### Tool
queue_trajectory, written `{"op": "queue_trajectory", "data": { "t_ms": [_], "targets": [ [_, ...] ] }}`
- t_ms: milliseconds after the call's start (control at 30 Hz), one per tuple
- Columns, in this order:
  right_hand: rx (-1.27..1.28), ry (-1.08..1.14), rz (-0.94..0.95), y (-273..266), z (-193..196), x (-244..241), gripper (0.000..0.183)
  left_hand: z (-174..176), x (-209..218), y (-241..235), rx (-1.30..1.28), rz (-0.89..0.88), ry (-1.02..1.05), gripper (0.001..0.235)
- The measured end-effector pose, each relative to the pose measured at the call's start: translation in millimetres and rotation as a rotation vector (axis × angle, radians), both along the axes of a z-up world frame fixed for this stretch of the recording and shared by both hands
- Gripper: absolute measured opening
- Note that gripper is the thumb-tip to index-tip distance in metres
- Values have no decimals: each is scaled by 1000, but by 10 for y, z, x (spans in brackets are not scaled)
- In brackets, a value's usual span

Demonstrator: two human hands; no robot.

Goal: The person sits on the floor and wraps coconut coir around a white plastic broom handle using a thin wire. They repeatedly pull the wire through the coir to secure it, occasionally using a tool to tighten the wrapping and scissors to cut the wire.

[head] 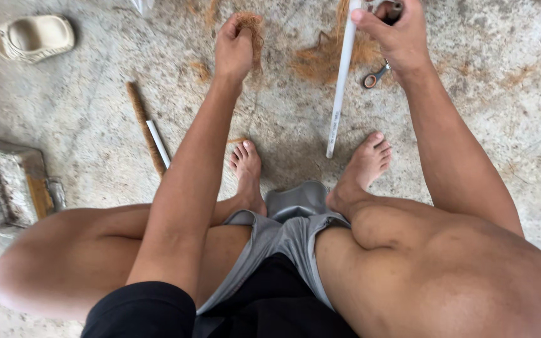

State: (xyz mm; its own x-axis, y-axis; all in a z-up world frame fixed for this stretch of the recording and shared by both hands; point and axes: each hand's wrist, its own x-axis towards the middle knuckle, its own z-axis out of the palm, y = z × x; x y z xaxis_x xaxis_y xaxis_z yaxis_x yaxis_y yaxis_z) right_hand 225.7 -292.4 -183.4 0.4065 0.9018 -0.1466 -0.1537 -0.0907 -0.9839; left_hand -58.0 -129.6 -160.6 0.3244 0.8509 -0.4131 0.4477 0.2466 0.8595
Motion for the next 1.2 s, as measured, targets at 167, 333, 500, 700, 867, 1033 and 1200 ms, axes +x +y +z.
{"op": "queue_trajectory", "data": {
  "t_ms": [167, 333, 500, 700, 867, 1033, 1200],
  "targets": [
    [-99, -187, 158, 47, -34, -85, 43, -236, -225, -143, 299, -253, 494, 15],
    [-18, 54, 122, -23, -73, -7, 24, -308, -288, -260, 453, -334, 959, 51],
    [156, 416, 7, -197, -172, 121, 30, -270, 93, -429, 722, -688, 623, 54],
    [-35, 400, -76, -127, 15, 97, 33, -346, 1052, -548, 289, -963, 561, 51],
    [-44, 303, -24, -64, 194, 109, 20, -669, 1431, -617, 294, -1035, 500, 54],
    [-77, 290, 13, -4, 139, 161, 24, -1133, 1406, -510, 546, -1059, 472, 38],
    [-56, 295, -3, 21, 63, 196, 23, -1221, 1314, -404, 569, -943, 320, 41]
  ]
}}
